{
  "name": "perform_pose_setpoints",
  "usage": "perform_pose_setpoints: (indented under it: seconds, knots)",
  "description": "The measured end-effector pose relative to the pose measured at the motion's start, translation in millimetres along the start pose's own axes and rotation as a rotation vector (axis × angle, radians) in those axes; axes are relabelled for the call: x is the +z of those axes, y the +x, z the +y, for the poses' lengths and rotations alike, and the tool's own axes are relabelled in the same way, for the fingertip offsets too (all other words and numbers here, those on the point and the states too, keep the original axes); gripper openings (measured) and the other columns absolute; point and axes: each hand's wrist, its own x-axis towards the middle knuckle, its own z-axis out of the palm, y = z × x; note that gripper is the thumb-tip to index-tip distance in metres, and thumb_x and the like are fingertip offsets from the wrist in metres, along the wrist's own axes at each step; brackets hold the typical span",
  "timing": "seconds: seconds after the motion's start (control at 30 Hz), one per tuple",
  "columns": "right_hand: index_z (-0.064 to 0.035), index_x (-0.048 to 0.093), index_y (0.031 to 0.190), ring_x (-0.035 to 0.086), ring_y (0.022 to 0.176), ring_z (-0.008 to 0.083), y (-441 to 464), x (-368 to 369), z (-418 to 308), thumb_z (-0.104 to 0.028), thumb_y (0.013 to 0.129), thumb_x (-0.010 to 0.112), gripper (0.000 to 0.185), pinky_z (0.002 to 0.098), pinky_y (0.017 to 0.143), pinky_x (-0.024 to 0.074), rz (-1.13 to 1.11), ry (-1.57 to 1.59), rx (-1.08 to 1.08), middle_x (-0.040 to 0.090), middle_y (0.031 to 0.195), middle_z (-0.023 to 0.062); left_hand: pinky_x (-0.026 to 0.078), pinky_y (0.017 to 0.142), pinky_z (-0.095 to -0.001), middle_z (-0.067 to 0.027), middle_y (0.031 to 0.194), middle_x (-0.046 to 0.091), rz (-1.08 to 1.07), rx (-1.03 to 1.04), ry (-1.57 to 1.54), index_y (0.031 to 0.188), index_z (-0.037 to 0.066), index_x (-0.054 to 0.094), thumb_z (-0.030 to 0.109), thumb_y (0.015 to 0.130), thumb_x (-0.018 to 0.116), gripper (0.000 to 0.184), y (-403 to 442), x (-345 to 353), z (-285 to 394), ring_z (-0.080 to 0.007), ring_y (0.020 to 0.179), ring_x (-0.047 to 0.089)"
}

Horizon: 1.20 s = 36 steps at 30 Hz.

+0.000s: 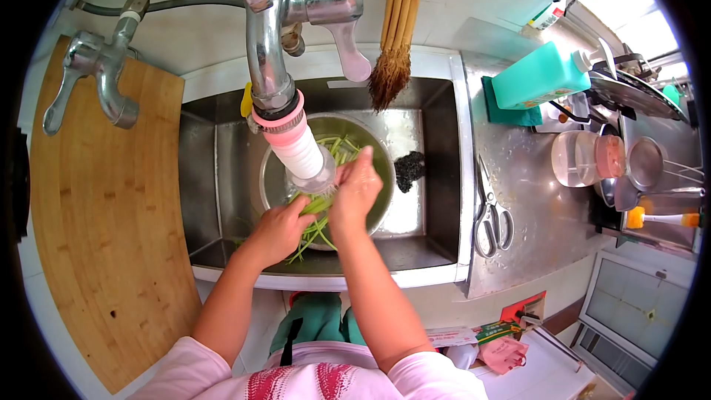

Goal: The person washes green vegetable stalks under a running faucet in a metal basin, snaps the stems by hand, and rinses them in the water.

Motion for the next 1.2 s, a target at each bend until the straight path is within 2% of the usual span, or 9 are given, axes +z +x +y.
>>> perform_pose_setpoints:
  seconds: [0.2, 0.3, 0.33, 0.43, 0.5, 0.57, 0.73, 1.03, 1.2]
  knots:
    - [-0.0065, 0.042, 0.069, 0.050, 0.058, 0.0164, 32.7, -28.6, 7.2, -0.032, 0.092, 0.044, 0.035, 0.0309, 0.061, 0.0450, 0.246, 0.040, 0.046, 0.051, 0.063, 0.0069, 0.042, 0.066, -0.0452, -0.0173, 0.084, 0.062, 0.083, -0.233, -0.061, 0.090, 0.001, 0.046, 0.023, 0.088, 0.044, 0.022, -18.8, -2.3, -32.8, -0.0382, 0.077, 0.056]
    - [-0.0013, 0.057, 0.091, 0.060, 0.080, 0.0258, 31.2, -86.1, 103.2, -0.010, 0.078, 0.052, 0.017, 0.0349, 0.071, 0.0462, -0.161, -0.857, -0.038, 0.061, 0.086, 0.0169, 0.042, 0.065, -0.0449, -0.0169, 0.083, 0.062, 0.152, -0.278, -0.168, 0.095, 0.002, 0.047, 0.024, 0.088, 0.045, 0.023, -15.7, -8.0, -38.9, -0.0379, 0.076, 0.056]
    - [-0.0053, 0.060, 0.096, 0.060, 0.081, 0.0273, 13.5, -89.5, 108.9, -0.024, 0.078, 0.056, 0.026, 0.0363, 0.069, 0.0471, -0.413, -1.359, -0.122, 0.062, 0.091, 0.0159, 0.042, 0.062, -0.0411, -0.0163, 0.079, 0.062, 0.192, -0.292, -0.173, 0.091, 0.001, 0.049, 0.025, 0.087, 0.047, 0.025, -12.9, -8.4, -41.7, -0.0363, 0.072, 0.056]
    - [-0.0067, 0.061, 0.093, 0.059, 0.080, 0.0334, -1.1, -76.4, 111.2, -0.029, 0.075, 0.058, 0.028, 0.0400, 0.070, 0.0470, -0.615, -1.609, 0.031, 0.060, 0.092, 0.0188, 0.042, 0.058, -0.0357, -0.0130, 0.071, 0.062, 0.242, -0.336, -0.189, 0.079, -0.001, 0.053, 0.025, 0.084, 0.052, 0.026, -8.8, -11.9, -51.3, -0.0282, 0.061, 0.057]
    - [-0.0044, 0.059, 0.091, 0.061, 0.075, 0.0287, 2.1, -70.8, 104.6, -0.022, 0.077, 0.059, 0.022, 0.0383, 0.067, 0.0481, -0.623, -1.501, 0.107, 0.062, 0.088, 0.0148, 0.042, 0.056, -0.0323, -0.0104, 0.068, 0.061, 0.263, -0.369, -0.275, 0.076, -0.001, 0.055, 0.025, 0.082, 0.055, 0.027, -4.9, -6.7, -63.7, -0.0224, 0.059, 0.056]
    - [-0.0029, 0.055, 0.090, 0.061, 0.073, 0.0221, -8.9, -49.4, 67.6, -0.011, 0.080, 0.059, 0.013, 0.0342, 0.065, 0.0488, -0.363, -0.535, 0.566, 0.061, 0.083, 0.0093, 0.042, 0.054, -0.0290, -0.0078, 0.065, 0.061, 0.295, -0.393, -0.365, 0.072, -0.001, 0.058, 0.025, 0.080, 0.058, 0.027, 6.1, 0.0, -72.6, -0.0166, 0.056, 0.056]
    - [0.0001, 0.051, 0.084, 0.056, 0.067, 0.0111, -44.8, -38.2, 58.9, 0.005, 0.079, 0.056, 0.008, 0.0240, 0.059, 0.0458, -0.566, -0.407, 0.371, 0.057, 0.072, 0.0041, 0.044, 0.054, -0.0235, -0.0051, 0.067, 0.061, 0.271, -0.284, -0.781, 0.080, -0.002, 0.062, 0.028, 0.081, 0.061, 0.029, 59.5, 12.9, -61.9, -0.0102, 0.058, 0.056]
    - [0.0008, 0.054, 0.081, 0.053, 0.062, 0.0085, -57.0, -43.5, 47.1, -0.006, 0.080, 0.061, 0.010, 0.0224, 0.057, 0.0448, -0.688, -0.502, 0.320, 0.057, 0.072, 0.0022, 0.043, 0.053, -0.0236, -0.0063, 0.066, 0.060, 0.074, -0.364, -0.892, 0.080, -0.003, 0.059, 0.011, 0.080, 0.058, 0.013, 46.6, -24.8, 3.9, -0.0101, 0.056, 0.053]
    - [-0.0034, 0.053, 0.084, 0.045, 0.052, 0.0059, -24.2, -30.1, 0.5, -0.025, 0.087, 0.055, 0.021, 0.0197, 0.047, 0.0381, -0.193, -0.032, 0.116, 0.047, 0.060, -0.0009, 0.043, 0.050, -0.0258, -0.0066, 0.066, 0.061, 0.184, -0.195, -0.690, 0.074, -0.003, 0.060, 0.010, 0.076, 0.058, 0.013, 42.9, -3.4, 5.8, -0.0109, 0.053, 0.054]
